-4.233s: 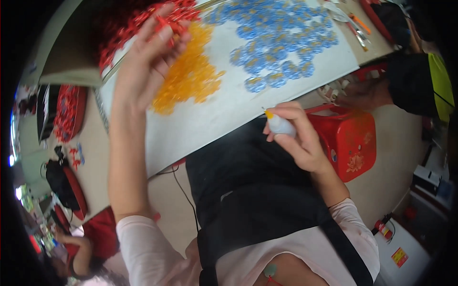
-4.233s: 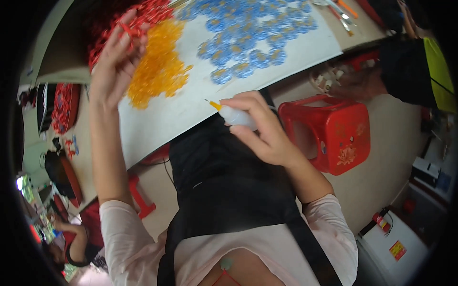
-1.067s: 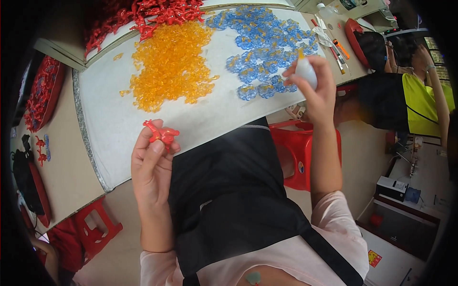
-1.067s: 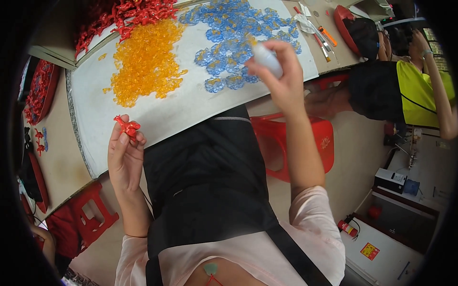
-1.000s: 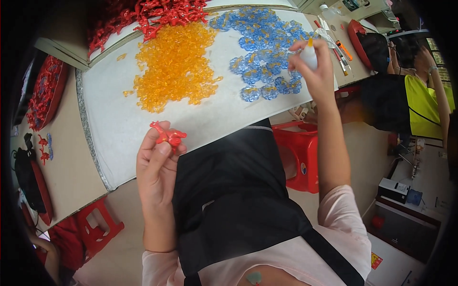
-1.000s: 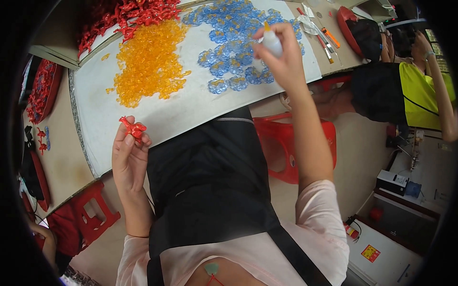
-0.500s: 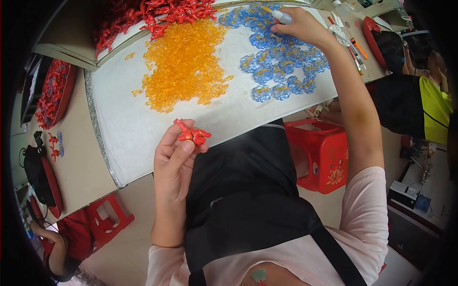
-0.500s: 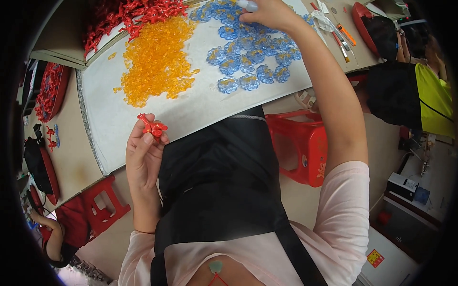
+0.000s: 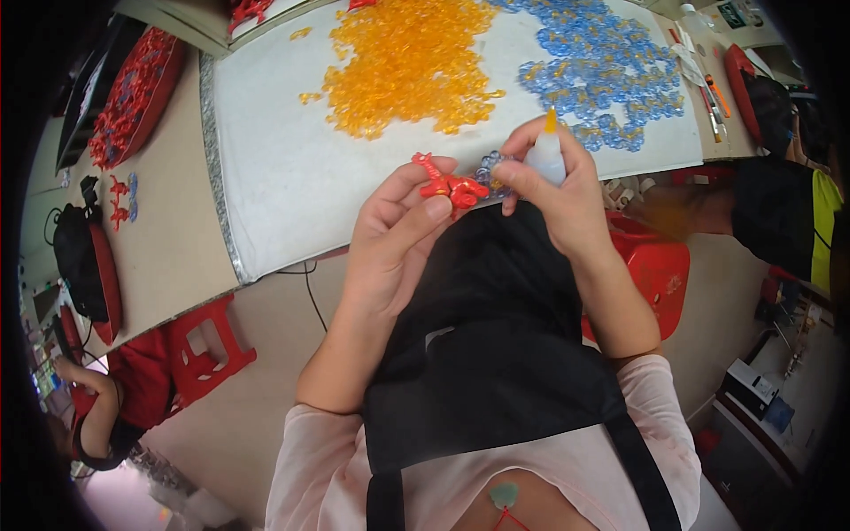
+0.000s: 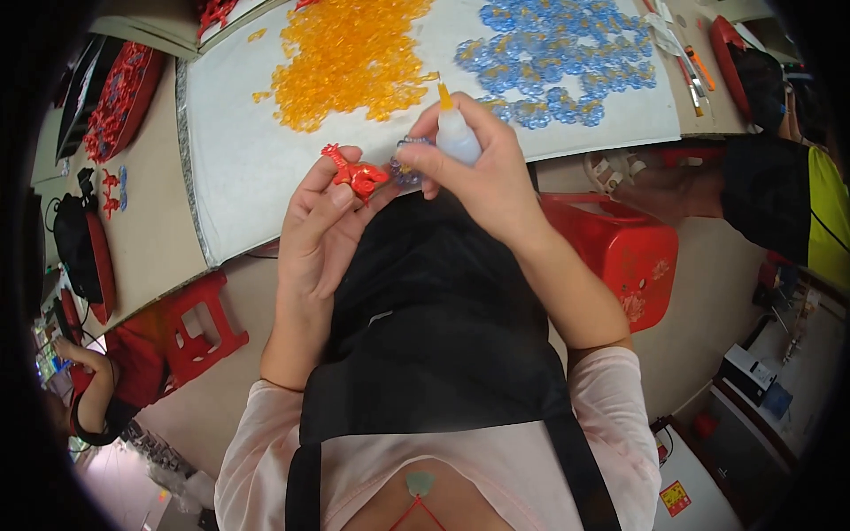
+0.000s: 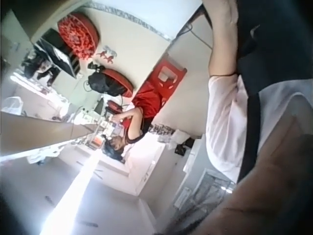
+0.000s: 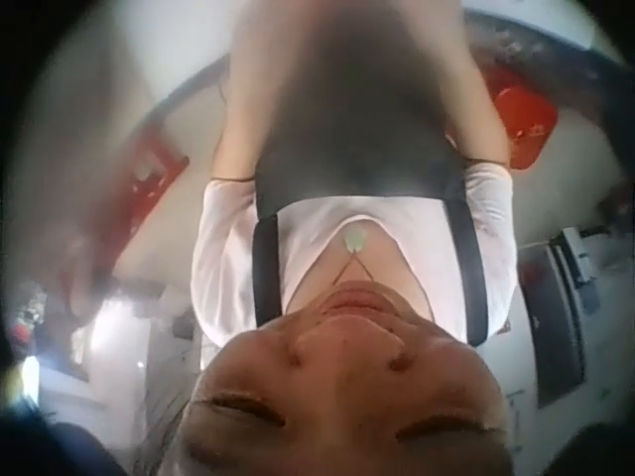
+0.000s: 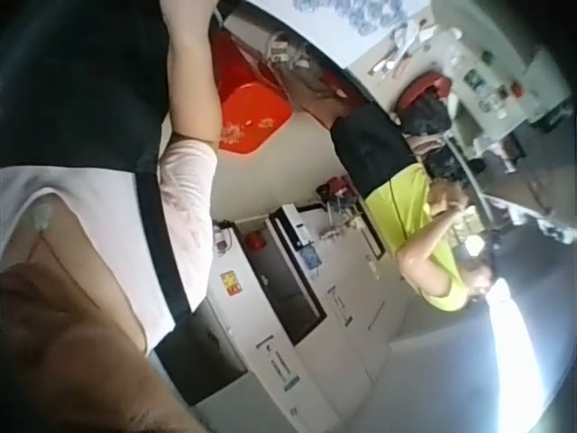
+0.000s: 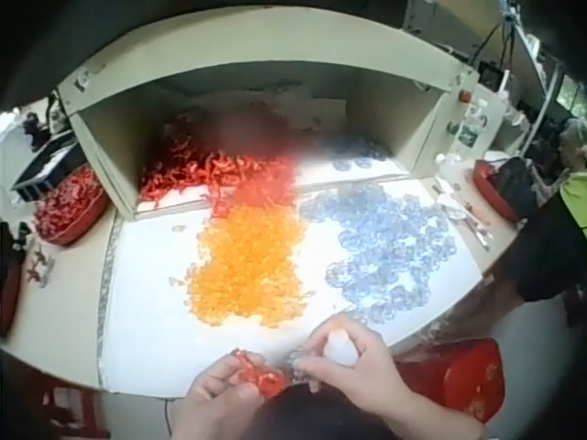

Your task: The person applies glue to plastic figurines using a squeeze bottle, attaches plastic bases to them, and places the assembled figurines onto the table.

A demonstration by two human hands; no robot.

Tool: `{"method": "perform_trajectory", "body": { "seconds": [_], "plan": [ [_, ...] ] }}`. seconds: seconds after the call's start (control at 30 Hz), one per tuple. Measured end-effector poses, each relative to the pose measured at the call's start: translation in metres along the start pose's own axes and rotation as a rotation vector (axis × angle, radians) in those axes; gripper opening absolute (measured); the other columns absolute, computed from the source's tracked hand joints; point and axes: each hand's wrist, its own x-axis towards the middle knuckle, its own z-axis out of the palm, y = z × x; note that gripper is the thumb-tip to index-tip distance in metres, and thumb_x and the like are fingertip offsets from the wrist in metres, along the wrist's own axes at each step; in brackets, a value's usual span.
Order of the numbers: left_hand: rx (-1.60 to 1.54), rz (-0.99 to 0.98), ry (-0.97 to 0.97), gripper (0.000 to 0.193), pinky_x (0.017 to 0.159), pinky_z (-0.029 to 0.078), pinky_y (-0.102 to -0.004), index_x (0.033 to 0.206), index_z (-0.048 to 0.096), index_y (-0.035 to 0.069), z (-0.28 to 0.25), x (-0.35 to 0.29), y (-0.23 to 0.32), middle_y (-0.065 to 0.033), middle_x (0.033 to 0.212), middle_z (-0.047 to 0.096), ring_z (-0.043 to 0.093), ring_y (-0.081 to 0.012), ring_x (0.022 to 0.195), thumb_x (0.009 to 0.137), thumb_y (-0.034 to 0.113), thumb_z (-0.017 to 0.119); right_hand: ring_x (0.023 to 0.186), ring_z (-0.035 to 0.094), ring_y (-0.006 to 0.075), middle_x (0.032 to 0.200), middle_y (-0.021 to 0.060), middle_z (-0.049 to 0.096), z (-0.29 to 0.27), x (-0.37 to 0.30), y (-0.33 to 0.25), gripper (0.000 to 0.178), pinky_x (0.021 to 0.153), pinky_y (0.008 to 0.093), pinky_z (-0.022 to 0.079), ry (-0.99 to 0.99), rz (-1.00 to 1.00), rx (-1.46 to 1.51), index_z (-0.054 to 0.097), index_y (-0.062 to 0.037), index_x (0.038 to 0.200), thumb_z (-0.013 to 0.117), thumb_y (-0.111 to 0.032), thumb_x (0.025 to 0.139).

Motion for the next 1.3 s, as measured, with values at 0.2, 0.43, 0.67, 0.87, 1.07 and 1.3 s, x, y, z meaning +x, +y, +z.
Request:
{"method": "perform_trajectory", "body": {
  "seconds": [0.2,0.43,0.67,0.87,1.07,1.3],
  "plan": [
    [-0.054,-0.034,0.04,0.029,0.085,0.042,-0.0299,0.11,0.047,0.0,-0.009,-0.008,0.002,-0.0095,0.099,0.056,0.055,-0.0166,0.093,0.081,0.003,0.052,0.06,0.052,0.0069,0.074,0.0029,0.055,-0.004,-0.011,0.005,0.024,0.053,0.0205,0.043,-0.193,-0.026,-0.051,0.056,-0.0024,0.091,0.065,0.0,0.07],
    [-0.156,-0.197,-0.088,0.03,0.084,0.044,-0.0329,0.112,0.047,-0.001,-0.007,-0.011,0.006,-0.0101,0.098,0.057,0.055,-0.018,0.094,0.082,0.005,0.05,0.073,0.057,0.0167,0.083,0.0068,0.058,-0.02,-0.013,-0.002,0.023,0.06,0.0237,0.044,-0.307,-0.502,-0.497,0.061,-0.003,0.084,0.065,0.003,0.063],
    [-0.064,-0.229,-0.123,0.028,0.079,0.047,-0.03,0.109,0.049,-0.001,-0.005,-0.01,0.01,-0.0102,0.095,0.057,0.058,-0.018,0.085,0.082,0.007,0.052,0.072,0.06,0.0226,0.077,0.0123,0.061,-0.027,-0.027,0.002,0.021,0.063,0.0285,0.047,-0.312,-0.605,-0.252,0.06,0.0017,0.082,0.066,0.006,0.063],
    [0.007,-0.292,-0.108,0.027,0.073,0.05,-0.0292,0.104,0.048,-0.003,0.008,-0.009,0.007,-0.0158,0.091,0.057,0.06,-0.0159,0.07,0.079,0.007,0.053,0.075,0.059,0.0218,0.08,0.0157,0.059,-0.024,-0.029,0.01,0.02,0.065,0.0285,0.048,-0.312,-0.317,0.276,0.056,0.0011,0.079,0.067,0.004,0.063],
    [-0.024,-0.376,-0.186,0.023,0.07,0.048,-0.0259,0.101,0.053,-0.002,0.01,-0.009,0.009,-0.009,0.088,0.058,0.057,-0.0155,0.076,0.079,0.006,0.056,0.072,0.056,0.0186,0.083,0.0135,0.054,-0.027,-0.028,0.016,0.02,0.066,0.0268,0.047,-0.371,-0.248,0.302,0.057,0.0002,0.08,0.069,-0.006,0.066],
    [-0.026,-0.407,-0.197,0.023,0.07,0.048,-0.026,0.1,0.053,-0.004,0.009,-0.008,0.008,-0.0094,0.087,0.058,0.058,-0.016,0.075,0.079,0.005,0.056,0.073,0.056,0.0181,0.081,0.0126,0.054,-0.028,-0.027,0.019,0.02,0.066,0.0263,0.046,-0.386,-0.202,0.312,0.057,0.0001,0.08,0.069,-0.006,0.066]
  ]
}}
